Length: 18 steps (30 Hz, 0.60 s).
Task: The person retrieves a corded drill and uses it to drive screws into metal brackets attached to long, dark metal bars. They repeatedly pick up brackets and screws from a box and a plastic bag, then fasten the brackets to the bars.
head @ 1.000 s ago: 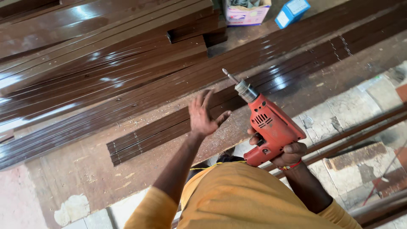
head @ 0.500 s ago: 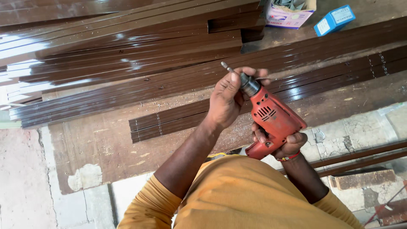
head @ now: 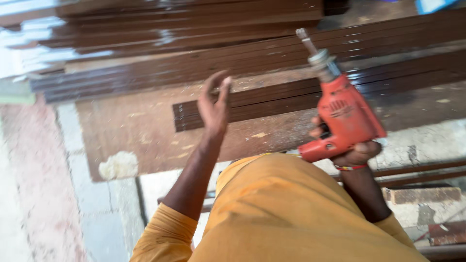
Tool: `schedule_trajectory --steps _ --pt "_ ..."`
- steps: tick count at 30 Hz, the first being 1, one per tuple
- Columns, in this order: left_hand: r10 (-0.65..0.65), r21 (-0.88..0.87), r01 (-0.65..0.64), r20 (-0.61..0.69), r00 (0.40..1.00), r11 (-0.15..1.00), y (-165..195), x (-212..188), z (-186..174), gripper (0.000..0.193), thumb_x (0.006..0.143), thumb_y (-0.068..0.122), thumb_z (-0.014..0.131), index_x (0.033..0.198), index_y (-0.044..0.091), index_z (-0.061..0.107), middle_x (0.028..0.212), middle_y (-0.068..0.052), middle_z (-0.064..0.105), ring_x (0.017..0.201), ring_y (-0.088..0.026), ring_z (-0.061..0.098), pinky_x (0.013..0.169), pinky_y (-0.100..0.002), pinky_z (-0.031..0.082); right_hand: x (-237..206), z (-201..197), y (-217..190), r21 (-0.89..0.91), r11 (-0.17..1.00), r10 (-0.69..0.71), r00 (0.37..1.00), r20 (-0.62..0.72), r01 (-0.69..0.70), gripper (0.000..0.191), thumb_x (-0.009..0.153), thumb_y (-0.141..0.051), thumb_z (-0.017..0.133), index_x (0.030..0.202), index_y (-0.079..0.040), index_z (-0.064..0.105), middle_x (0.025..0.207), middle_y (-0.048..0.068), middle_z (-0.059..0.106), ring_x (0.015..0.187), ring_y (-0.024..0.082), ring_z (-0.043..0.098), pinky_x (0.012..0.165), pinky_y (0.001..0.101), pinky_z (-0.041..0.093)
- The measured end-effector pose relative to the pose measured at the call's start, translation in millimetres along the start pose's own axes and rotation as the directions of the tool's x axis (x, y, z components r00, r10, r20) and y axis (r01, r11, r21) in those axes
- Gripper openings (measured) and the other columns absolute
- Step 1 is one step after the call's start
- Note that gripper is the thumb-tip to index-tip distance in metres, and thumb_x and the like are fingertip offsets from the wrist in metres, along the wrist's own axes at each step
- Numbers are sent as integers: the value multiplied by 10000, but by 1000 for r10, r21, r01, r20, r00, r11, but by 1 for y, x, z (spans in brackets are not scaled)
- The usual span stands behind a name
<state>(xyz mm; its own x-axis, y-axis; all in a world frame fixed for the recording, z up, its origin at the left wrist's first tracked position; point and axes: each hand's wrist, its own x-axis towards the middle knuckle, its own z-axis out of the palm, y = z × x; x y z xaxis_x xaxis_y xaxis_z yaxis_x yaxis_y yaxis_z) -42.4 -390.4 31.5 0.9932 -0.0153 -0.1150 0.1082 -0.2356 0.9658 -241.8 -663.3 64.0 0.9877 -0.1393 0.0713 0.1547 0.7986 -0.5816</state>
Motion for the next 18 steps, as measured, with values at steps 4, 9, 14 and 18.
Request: schedule_trajectory --steps 4,9,14,18 --pt "81 282 26 -360 930 959 -84 -9 -106 708 1016 321 651 1571 23 327 1613 -234 343 1477 -379 346 1189 -527 304 -11 -10 7 28 1000 -2 998 -64 4 920 748 -229 791 1501 84 366 1269 331 620 1018 364 713 964 522 598" --pt "-346 -223 300 -210 914 928 -144 -22 -125 738 1017 391 607 1619 81 316 1693 -181 312 1536 -324 340 1244 -498 234 -20 -15 15 -10 1000 6 996 -87 -7 825 752 -214 766 1435 99 425 1226 287 603 1003 336 699 956 503 581" --pt "-326 -479 225 -138 935 849 -147 -16 -95 825 954 367 659 1626 92 266 1694 -159 273 1527 -318 356 1258 -467 224 -17 -9 17 1 999 37 995 -91 -37 848 784 -230 791 1484 70 417 1262 306 599 981 324 674 951 479 572" --pt "-296 -451 226 -91 951 863 -131 -10 -72 851 953 363 674 1632 91 241 1715 -145 211 1561 -294 252 1264 -461 192 -14 -4 15 -27 999 25 997 -67 -27 863 788 -243 779 1497 74 402 1312 336 604 1031 355 695 988 522 565"
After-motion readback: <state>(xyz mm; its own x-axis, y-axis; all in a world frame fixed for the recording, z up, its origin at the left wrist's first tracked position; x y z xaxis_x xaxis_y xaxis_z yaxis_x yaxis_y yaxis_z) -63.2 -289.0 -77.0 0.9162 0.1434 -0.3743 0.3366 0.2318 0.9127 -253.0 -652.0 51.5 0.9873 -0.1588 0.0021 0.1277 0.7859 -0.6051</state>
